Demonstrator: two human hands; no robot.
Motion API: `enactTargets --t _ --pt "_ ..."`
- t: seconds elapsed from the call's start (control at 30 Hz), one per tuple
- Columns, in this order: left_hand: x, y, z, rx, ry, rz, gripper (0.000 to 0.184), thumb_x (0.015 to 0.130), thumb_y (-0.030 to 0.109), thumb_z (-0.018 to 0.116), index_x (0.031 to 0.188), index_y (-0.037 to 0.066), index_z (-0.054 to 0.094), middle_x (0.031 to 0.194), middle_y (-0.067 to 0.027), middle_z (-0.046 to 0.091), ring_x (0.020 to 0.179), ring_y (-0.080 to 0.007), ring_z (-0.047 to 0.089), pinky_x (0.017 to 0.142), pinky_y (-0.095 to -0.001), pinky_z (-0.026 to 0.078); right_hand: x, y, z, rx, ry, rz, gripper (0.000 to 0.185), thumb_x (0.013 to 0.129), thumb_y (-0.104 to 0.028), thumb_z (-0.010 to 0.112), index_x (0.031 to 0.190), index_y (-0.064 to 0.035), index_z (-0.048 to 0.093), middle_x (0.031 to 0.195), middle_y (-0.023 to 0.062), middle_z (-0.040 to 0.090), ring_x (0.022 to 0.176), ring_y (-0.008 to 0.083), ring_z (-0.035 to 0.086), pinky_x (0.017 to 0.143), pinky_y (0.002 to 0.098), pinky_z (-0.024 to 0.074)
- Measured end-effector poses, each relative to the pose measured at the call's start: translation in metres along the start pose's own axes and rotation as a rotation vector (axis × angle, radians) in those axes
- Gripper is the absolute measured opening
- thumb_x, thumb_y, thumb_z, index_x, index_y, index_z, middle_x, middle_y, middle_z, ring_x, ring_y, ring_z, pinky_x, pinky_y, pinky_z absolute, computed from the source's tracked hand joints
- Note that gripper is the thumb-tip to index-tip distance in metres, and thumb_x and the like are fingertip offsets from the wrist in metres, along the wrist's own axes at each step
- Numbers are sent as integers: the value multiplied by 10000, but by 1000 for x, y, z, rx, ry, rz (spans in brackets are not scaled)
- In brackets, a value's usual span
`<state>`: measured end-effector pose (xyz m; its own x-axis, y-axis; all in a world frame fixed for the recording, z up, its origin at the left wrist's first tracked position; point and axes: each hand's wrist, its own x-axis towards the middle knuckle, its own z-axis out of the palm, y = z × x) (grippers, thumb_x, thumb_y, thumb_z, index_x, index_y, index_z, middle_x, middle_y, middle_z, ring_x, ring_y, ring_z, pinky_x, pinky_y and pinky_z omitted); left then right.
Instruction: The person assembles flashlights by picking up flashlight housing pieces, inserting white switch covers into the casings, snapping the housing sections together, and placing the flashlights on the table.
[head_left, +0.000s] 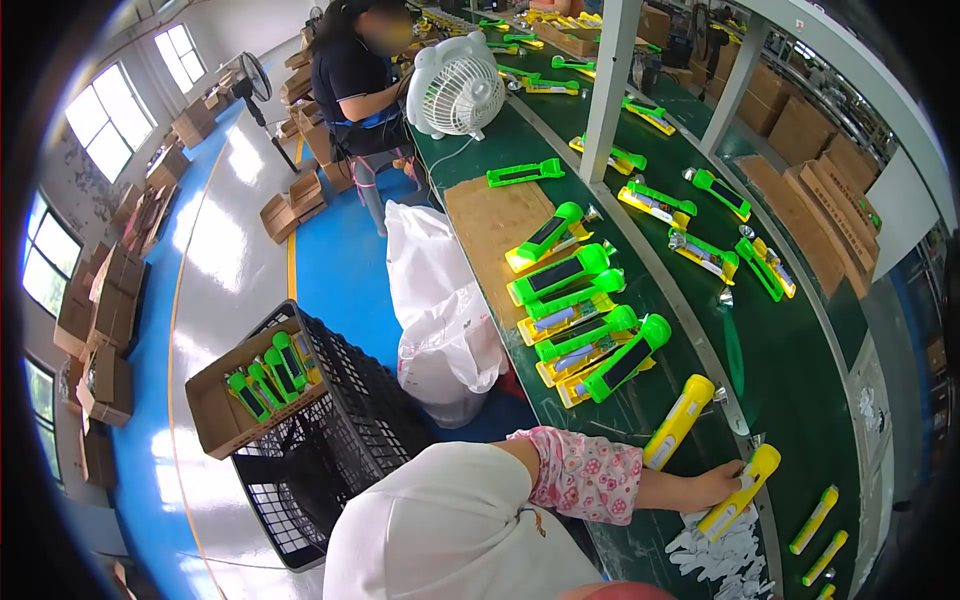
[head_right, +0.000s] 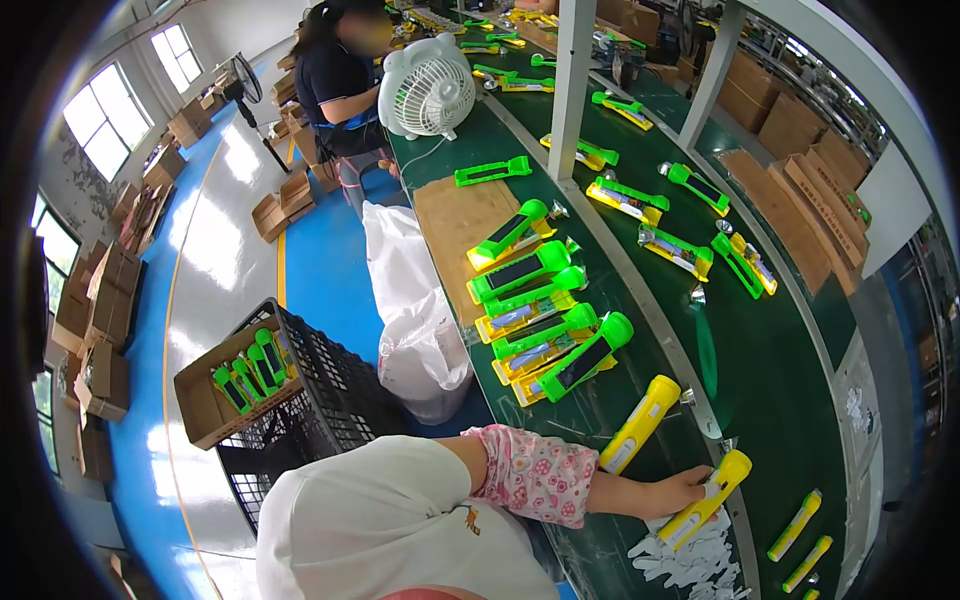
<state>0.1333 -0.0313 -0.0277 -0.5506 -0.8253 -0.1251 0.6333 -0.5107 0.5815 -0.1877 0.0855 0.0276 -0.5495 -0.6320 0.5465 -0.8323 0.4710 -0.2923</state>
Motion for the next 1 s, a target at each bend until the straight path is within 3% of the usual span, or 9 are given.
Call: enactTargets --t 0.13,0.2,0.3,0.37,0.43,0.53,0.63,0.7,1.0 --pt "3 -12 -5 273 -25 144 433 952 97 429 1360 3 319 1087 -142 605 1016 -187 611 856 -325 482 -9 -84 14 430 -597 -172 273 1005 -324 566 1209 -170 663 1152 156 665 997 288 629 830 394 529" --pt "3 -11 -7 371 -49 153 436 951 117 451 1350 -8 329 1094 -148 601 1033 -187 593 848 -315 472 -9 -107 58 968 -691 -203 78 944 -56 600 962 14 629 801 59 612 675 128 591 581 269 493" --pt "-1 -7 -7 491 -34 198 436 949 117 464 1343 -17 333 1095 -149 595 1036 -185 579 850 -312 469 -17 -147 65 1051 -770 -245 38 963 -11 569 978 -1 603 808 24 581 691 53 538 594 197 461" --pt "0 -11 -8 444 -24 272 430 950 105 467 1341 -17 334 1091 -136 587 1024 -181 575 860 -315 472 -24 -165 55 1102 -790 -250 80 909 28 619 982 10 646 855 73 655 708 150 637 657 286 530" --pt "20 -32 -24 359 -77 368 411 960 90 467 1340 -2 342 1099 -103 571 1021 -171 577 881 -306 475 -29 -168 62 1152 -714 -317 153 890 93 616 1015 6 617 846 41 619 715 84 599 641 223 510" --pt "-2 -2 -7 191 -85 202 334 976 142 476 1286 48 395 1093 -113 587 980 -172 624 837 -323 521 -27 -173 56 1231 -775 -300 141 897 86 621 1029 37 623 899 70 658 730 107 625 656 241 529" --pt "-8 11 2 243 -117 165 485 950 191 466 1383 30 317 1185 -136 559 1020 -210 630 872 -358 524 -26 -177 50 1304 -824 -248 139 917 31 639 1055 25 630 974 61 664 881 104 656 768 245 577" --pt "-10 15 8 258 -108 152 499 929 135 434 1385 15 271 1195 -150 519 1029 -201 586 879 -351 504 -28 -180 45 1316 -844 -192 87 933 20 613 1019 19 616 935 40 595 836 99 619 710 230 525" --pt "0 -6 -6 490 -185 450 495 1006 221 477 1421 34 283 1239 -105 489 1102 -153 520 924 -319 467 -28 -190 45 1013 -545 -563 157 862 45 655 998 -13 603 1004 93 538 833 160 580 694 234 487"
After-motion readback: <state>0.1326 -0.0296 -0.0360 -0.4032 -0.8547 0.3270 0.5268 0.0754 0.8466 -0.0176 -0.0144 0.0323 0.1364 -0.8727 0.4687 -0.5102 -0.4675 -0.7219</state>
